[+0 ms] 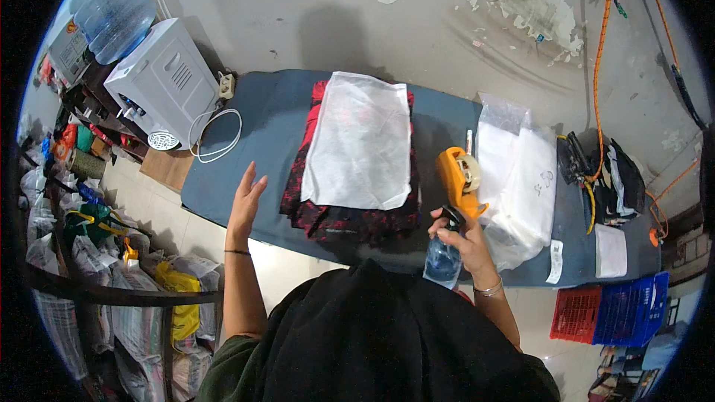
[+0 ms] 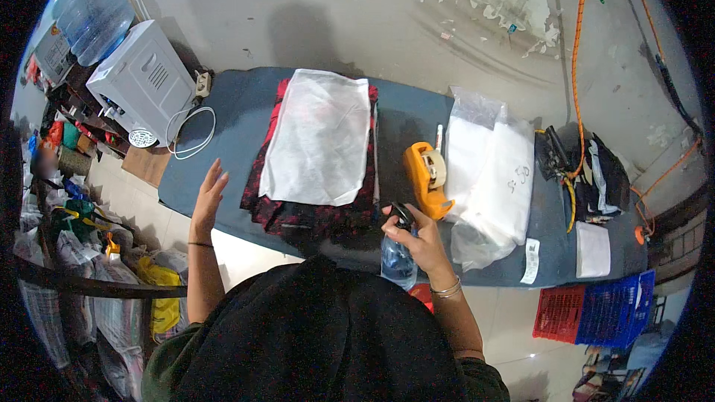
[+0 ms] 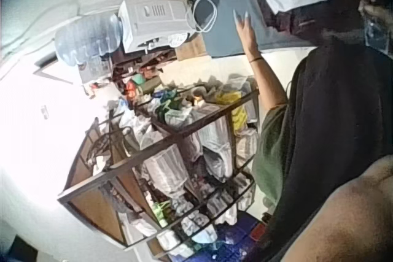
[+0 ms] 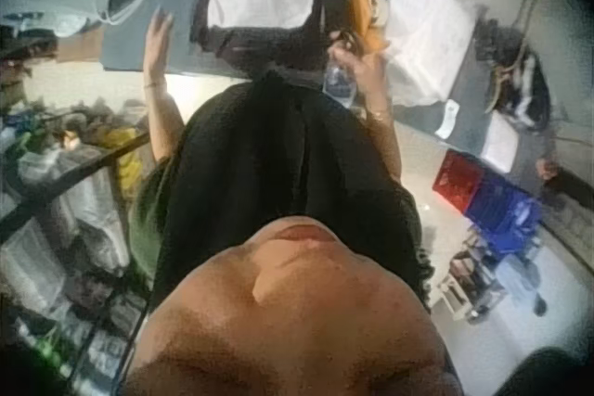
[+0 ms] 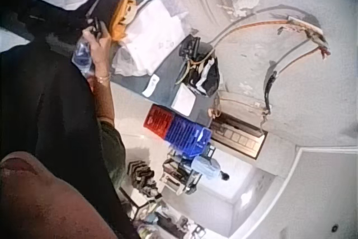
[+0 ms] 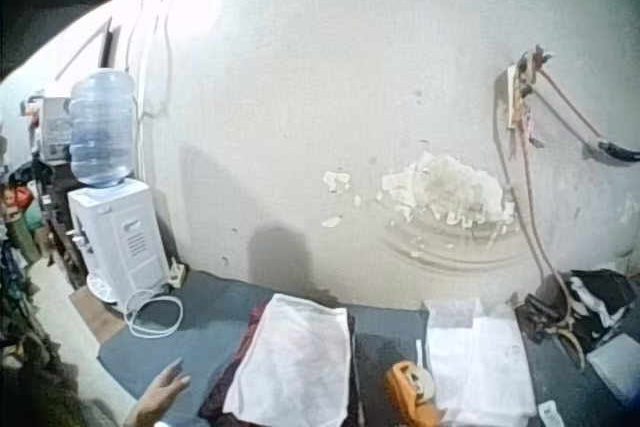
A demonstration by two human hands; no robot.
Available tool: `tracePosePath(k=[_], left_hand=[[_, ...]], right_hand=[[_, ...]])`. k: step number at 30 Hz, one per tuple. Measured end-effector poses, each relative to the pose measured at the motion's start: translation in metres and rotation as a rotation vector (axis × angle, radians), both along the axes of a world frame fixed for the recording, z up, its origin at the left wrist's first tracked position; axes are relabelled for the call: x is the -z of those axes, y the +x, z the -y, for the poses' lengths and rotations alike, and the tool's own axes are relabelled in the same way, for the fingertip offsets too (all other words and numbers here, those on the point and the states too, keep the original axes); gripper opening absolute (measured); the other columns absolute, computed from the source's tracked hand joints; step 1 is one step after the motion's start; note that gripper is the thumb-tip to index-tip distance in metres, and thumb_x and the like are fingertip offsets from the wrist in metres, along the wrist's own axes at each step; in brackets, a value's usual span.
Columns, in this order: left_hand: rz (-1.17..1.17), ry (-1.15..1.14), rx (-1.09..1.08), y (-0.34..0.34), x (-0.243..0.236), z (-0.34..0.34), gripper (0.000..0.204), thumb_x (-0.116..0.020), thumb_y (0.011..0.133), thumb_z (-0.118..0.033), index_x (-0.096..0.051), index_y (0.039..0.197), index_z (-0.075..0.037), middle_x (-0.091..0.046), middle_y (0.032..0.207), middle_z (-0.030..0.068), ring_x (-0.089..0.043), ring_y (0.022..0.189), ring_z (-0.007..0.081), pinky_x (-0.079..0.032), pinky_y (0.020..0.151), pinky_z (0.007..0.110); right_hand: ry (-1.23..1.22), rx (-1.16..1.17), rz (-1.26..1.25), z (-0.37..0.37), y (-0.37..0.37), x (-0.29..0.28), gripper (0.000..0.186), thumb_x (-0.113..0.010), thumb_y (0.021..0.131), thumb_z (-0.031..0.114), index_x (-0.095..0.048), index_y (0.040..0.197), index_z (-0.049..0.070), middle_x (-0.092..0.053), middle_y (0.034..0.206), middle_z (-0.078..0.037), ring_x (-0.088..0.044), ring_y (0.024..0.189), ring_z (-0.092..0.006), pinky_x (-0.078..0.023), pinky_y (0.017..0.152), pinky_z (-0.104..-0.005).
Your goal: Packing folded clothes into a large plastic bag, applying a label, and marking the bag.
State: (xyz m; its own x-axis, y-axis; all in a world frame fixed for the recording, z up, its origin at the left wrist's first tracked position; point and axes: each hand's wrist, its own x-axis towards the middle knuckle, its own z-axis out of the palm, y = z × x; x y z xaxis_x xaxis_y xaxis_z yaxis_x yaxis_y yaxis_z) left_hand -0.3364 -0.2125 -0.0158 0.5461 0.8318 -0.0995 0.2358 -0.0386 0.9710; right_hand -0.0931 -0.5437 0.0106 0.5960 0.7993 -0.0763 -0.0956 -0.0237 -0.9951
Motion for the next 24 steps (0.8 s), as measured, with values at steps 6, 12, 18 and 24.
tracePosePath(k=[6, 12, 18, 24], left_hand=[[0.067, -0.001, 0.148, -0.009, 0.006, -0.035, 0.064, -0.059, 0.088, -0.023, -0.028, 0.141, -0.004, -0.025, 0.145, 0.0218, -0.029, 0.132, 0.032, -0.027, 0.105, 0.035], [0.032, -0.158, 0.253, -0.058, 0.028, -0.058, 0.069, -0.06, 0.085, -0.033, -0.028, 0.141, -0.008, -0.028, 0.143, 0.022, -0.029, 0.132, 0.0328, -0.026, 0.104, 0.043], [-0.048, -0.323, 0.321, -0.073, 0.05, -0.071, 0.069, -0.052, 0.087, -0.046, -0.029, 0.141, -0.011, -0.031, 0.142, 0.0199, -0.033, 0.128, 0.0378, -0.025, 0.103, 0.05], [0.01, -0.445, 0.369, -0.074, 0.058, -0.061, 0.068, -0.046, 0.09, -0.048, -0.025, 0.143, -0.011, -0.032, 0.142, 0.0184, -0.035, 0.127, 0.0371, -0.023, 0.103, 0.049]], right_hand=[[-0.069, 0.144, 0.499, -0.05, -0.081, -0.029, 0.03, -0.069, 0.075, 0.017, -0.06, 0.095, -0.003, -0.061, 0.074, -0.004, -0.052, 0.068, -0.0063, -0.043, 0.064, -0.0229], [-0.14, 0.298, 0.435, -0.09, -0.167, -0.009, 0.032, -0.07, 0.074, 0.022, -0.061, 0.092, -0.003, -0.063, 0.076, -0.01, -0.059, 0.071, -0.0129, -0.046, 0.067, -0.0262], [-0.122, 0.434, 0.802, -0.168, -0.216, 0.01, 0.031, -0.071, 0.073, 0.023, -0.06, 0.091, 0.0, -0.065, 0.081, -0.014, -0.064, 0.075, -0.0254, -0.048, 0.066, -0.0339], [-0.247, 0.406, 0.839, -0.183, -0.233, 0.03, 0.031, -0.07, 0.073, 0.025, -0.058, 0.087, 0.0, -0.063, 0.079, -0.017, -0.062, 0.075, -0.0331, -0.047, 0.066, -0.037]])
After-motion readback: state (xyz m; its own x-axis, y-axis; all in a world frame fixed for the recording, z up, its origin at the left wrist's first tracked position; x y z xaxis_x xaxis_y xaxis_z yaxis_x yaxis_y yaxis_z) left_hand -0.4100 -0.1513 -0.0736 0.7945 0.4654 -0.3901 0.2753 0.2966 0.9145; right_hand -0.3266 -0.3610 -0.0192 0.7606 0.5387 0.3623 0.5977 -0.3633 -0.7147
